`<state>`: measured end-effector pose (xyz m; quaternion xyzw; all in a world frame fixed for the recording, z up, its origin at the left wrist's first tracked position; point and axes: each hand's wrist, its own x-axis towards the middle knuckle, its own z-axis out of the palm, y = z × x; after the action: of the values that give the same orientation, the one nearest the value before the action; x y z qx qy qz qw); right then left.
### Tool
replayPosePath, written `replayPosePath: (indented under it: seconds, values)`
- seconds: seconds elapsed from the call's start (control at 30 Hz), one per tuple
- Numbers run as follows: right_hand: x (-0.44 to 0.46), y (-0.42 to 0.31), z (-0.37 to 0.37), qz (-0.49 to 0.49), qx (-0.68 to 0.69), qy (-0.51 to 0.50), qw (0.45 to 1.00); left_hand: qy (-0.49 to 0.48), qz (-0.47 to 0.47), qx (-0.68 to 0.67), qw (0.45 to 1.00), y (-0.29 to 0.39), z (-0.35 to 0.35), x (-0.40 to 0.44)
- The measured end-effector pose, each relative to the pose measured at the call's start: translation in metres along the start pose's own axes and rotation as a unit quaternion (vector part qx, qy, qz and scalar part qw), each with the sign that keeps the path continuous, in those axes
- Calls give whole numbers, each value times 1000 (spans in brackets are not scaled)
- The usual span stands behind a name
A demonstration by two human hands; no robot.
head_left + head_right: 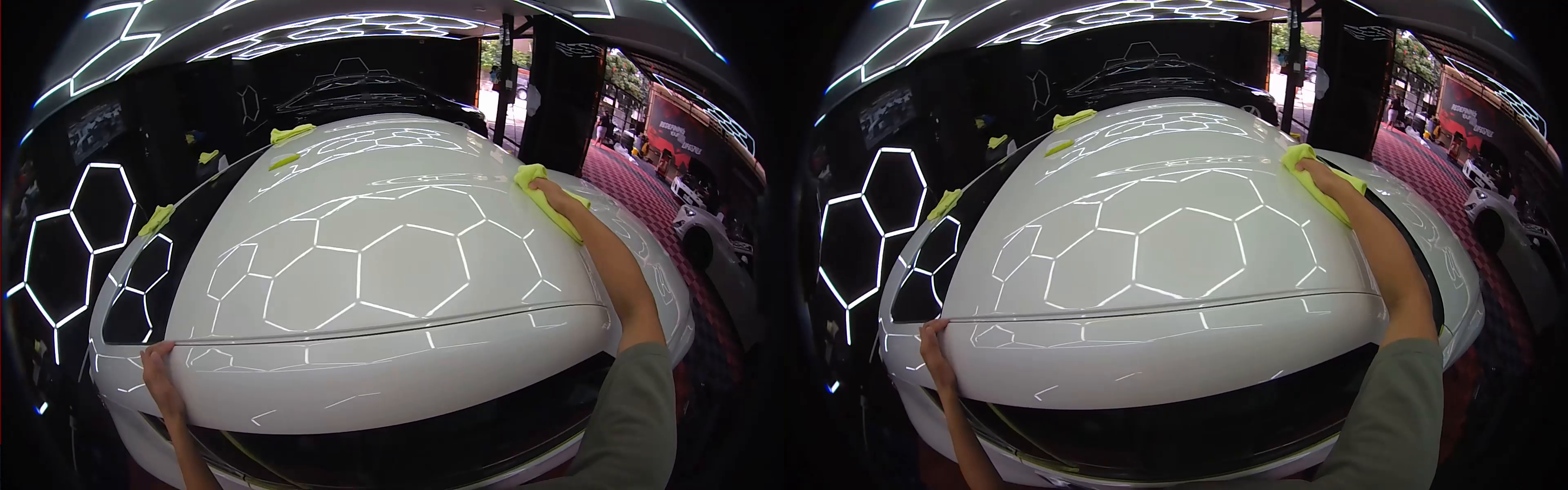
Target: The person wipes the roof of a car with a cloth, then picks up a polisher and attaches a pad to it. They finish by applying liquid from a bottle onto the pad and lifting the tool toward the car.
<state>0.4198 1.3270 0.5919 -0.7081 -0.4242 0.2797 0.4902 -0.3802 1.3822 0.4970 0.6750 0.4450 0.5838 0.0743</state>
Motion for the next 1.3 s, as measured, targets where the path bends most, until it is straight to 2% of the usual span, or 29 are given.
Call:
replayPosePath:
  seconds: [0.03,0.17,0.23,0.27,0.33,0.47,0.6,0.7,0.77,0.83,0.9,0.93,1.0,1.07,1.13,1.2,1.3]
  values:
    - [7,-17,27,-31,-60,18,998,1,-8,-7,1000,4,-1,1]
    - [7,-105,173,-38,-168,-133,976,0,10,35,999,13,-8,5]
    - [-2,-139,253,-107,-352,-106,924,3,22,40,999,10,-14,3]
    - [-20,-162,294,-126,-354,-123,919,1,21,35,999,9,-16,3]
    - [-74,-205,371,-155,-458,-179,857,-4,9,29,1000,5,-20,3]
    - [-85,-239,496,-240,-504,-280,781,-1,12,33,999,2,-21,-1]
    - [-105,-252,603,-307,-494,-305,755,0,-4,33,999,-4,-24,1]
    - [-163,-264,599,-317,-526,-334,716,-7,-7,26,1000,-2,-27,-5]
    - [-167,-244,589,-467,-467,-404,633,1,-5,22,1000,-5,-26,-1]
    - [-206,-237,555,-496,-461,-426,599,34,13,7,999,-10,-24,-5]
    - [-222,-233,506,-505,-455,-466,566,34,-12,-5,999,-7,-26,-5]
    - [-224,-232,480,-487,-462,-474,569,32,-27,-16,999,-5,-27,-3]
    - [-222,-223,427,-427,-456,-470,623,1,-58,-37,998,-6,-23,0]
    - [-234,-220,408,-344,-505,-420,671,76,-15,-42,996,-10,-21,0]
    - [-238,-225,439,-359,-507,-431,654,57,-25,-89,994,-14,-26,-5]
    - [-236,-237,486,-397,-498,-451,625,122,5,-143,982,-18,-26,-4]
    - [-227,-250,568,-435,-481,-456,610,150,15,-143,978,-25,-27,-6]
